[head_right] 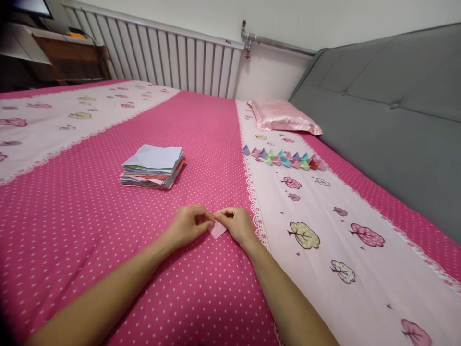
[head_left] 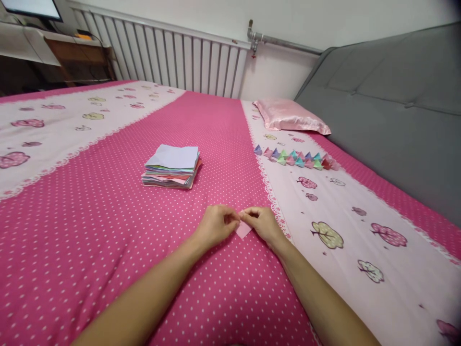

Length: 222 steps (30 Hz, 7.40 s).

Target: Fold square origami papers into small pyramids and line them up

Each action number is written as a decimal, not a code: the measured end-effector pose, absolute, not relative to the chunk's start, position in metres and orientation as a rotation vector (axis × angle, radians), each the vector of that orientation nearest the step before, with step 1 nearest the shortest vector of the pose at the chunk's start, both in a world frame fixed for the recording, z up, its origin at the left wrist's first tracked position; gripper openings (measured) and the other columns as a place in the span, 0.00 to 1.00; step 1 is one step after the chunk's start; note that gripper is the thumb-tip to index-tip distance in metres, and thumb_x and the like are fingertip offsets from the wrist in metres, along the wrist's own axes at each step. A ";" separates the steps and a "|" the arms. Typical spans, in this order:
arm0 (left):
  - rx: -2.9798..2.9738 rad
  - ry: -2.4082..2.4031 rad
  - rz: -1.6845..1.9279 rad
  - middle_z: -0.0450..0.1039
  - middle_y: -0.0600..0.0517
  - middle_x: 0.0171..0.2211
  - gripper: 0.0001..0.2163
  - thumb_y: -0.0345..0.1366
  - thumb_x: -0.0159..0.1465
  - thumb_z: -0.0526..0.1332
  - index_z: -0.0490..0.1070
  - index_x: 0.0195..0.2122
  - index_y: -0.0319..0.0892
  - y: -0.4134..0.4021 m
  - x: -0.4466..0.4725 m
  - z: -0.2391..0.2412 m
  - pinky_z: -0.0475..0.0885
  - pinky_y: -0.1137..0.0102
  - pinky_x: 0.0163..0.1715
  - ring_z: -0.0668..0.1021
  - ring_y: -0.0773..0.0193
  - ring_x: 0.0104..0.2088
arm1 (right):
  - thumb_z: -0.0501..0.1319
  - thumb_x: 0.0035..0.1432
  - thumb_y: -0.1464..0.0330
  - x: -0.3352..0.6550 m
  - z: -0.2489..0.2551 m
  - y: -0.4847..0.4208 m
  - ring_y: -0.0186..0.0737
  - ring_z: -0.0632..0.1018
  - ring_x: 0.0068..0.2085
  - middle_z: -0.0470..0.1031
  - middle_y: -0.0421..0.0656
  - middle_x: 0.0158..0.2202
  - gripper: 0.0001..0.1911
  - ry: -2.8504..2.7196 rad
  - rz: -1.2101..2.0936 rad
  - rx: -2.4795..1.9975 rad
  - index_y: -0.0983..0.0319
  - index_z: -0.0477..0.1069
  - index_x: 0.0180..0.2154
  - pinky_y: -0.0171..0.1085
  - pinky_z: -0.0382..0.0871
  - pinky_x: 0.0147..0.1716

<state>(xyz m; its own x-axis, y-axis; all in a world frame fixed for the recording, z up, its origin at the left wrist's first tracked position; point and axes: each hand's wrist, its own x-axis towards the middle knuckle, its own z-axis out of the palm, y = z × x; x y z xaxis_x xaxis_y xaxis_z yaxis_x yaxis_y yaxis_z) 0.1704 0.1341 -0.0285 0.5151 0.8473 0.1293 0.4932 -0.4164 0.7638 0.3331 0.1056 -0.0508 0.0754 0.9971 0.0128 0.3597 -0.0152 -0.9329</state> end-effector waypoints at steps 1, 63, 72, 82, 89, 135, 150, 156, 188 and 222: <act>2.128 1.071 0.648 0.73 0.53 0.23 0.06 0.30 0.52 0.57 0.74 0.27 0.39 0.133 0.172 -0.029 0.61 0.75 0.24 0.70 0.71 0.22 | 0.61 0.48 0.58 0.334 -0.053 0.107 0.36 0.72 0.27 0.76 0.42 0.25 0.14 -1.449 0.930 -1.521 0.64 0.76 0.28 0.34 0.64 0.29; 2.368 1.101 0.417 0.73 0.49 0.30 0.07 0.34 0.55 0.59 0.72 0.32 0.39 0.127 0.174 -0.032 0.65 0.72 0.30 0.73 0.65 0.30 | 0.56 0.48 0.76 0.337 -0.034 0.093 0.35 0.76 0.31 0.78 0.43 0.33 0.14 -1.680 0.975 -1.582 0.63 0.74 0.37 0.34 0.69 0.32; 2.437 1.284 0.288 0.73 0.48 0.32 0.09 0.40 0.54 0.60 0.75 0.33 0.42 0.123 0.171 -0.019 0.65 0.70 0.30 0.74 0.62 0.30 | 0.56 0.52 0.74 0.336 -0.029 0.091 0.37 0.73 0.34 0.75 0.42 0.35 0.14 -1.995 0.684 -1.665 0.57 0.76 0.39 0.36 0.65 0.36; 2.511 1.347 0.198 0.71 0.47 0.29 0.11 0.43 0.53 0.60 0.77 0.29 0.43 0.127 0.163 -0.011 0.64 0.68 0.28 0.74 0.59 0.28 | 0.55 0.53 0.74 0.338 -0.027 0.088 0.37 0.72 0.34 0.72 0.44 0.35 0.16 -2.099 0.667 -1.643 0.58 0.75 0.42 0.35 0.63 0.35; 2.485 1.348 0.209 0.73 0.47 0.27 0.09 0.38 0.52 0.59 0.76 0.24 0.40 0.135 0.158 -0.012 0.63 0.70 0.27 0.72 0.63 0.27 | 0.57 0.49 0.76 0.347 -0.024 0.087 0.34 0.70 0.31 0.69 0.43 0.34 0.21 -2.099 0.834 -1.532 0.58 0.72 0.46 0.33 0.63 0.32; 2.218 1.473 0.374 0.75 0.47 0.22 0.09 0.34 0.53 0.57 0.74 0.23 0.38 0.137 0.173 -0.028 0.61 0.71 0.26 0.72 0.64 0.23 | 0.55 0.55 0.69 0.327 -0.033 0.092 0.37 0.73 0.31 0.75 0.42 0.30 0.04 -1.808 0.566 -1.910 0.62 0.68 0.31 0.33 0.59 0.29; 2.182 1.515 0.435 0.74 0.49 0.22 0.05 0.28 0.49 0.56 0.72 0.24 0.38 0.140 0.168 -0.032 0.61 0.74 0.25 0.72 0.66 0.23 | 0.59 0.52 0.69 0.326 -0.041 0.096 0.36 0.71 0.31 0.72 0.39 0.28 0.04 -1.722 0.515 -1.897 0.61 0.66 0.33 0.34 0.61 0.30; 2.080 1.447 0.446 0.74 0.49 0.24 0.10 0.25 0.50 0.54 0.75 0.27 0.37 0.142 0.164 -0.026 0.61 0.75 0.25 0.72 0.67 0.24 | 0.58 0.52 0.69 0.327 -0.042 0.095 0.36 0.71 0.31 0.72 0.39 0.29 0.04 -1.728 0.511 -1.900 0.60 0.67 0.33 0.34 0.61 0.31; 1.300 0.916 0.670 0.71 0.52 0.21 0.13 0.41 0.49 0.65 0.71 0.27 0.34 0.135 0.171 -0.022 0.63 0.76 0.23 0.69 0.73 0.20 | 0.63 0.47 0.61 0.338 -0.027 0.095 0.33 0.73 0.28 0.74 0.41 0.26 0.13 -1.283 1.173 -1.311 0.65 0.72 0.29 0.33 0.65 0.30; 1.413 0.959 0.669 0.66 0.55 0.16 0.14 0.44 0.49 0.63 0.68 0.21 0.35 0.134 0.173 -0.024 0.54 0.77 0.17 0.64 0.75 0.16 | 0.59 0.42 0.68 0.324 -0.021 0.087 0.30 0.66 0.18 0.66 0.36 0.15 0.06 -1.537 0.534 -1.655 0.63 0.68 0.18 0.30 0.57 0.19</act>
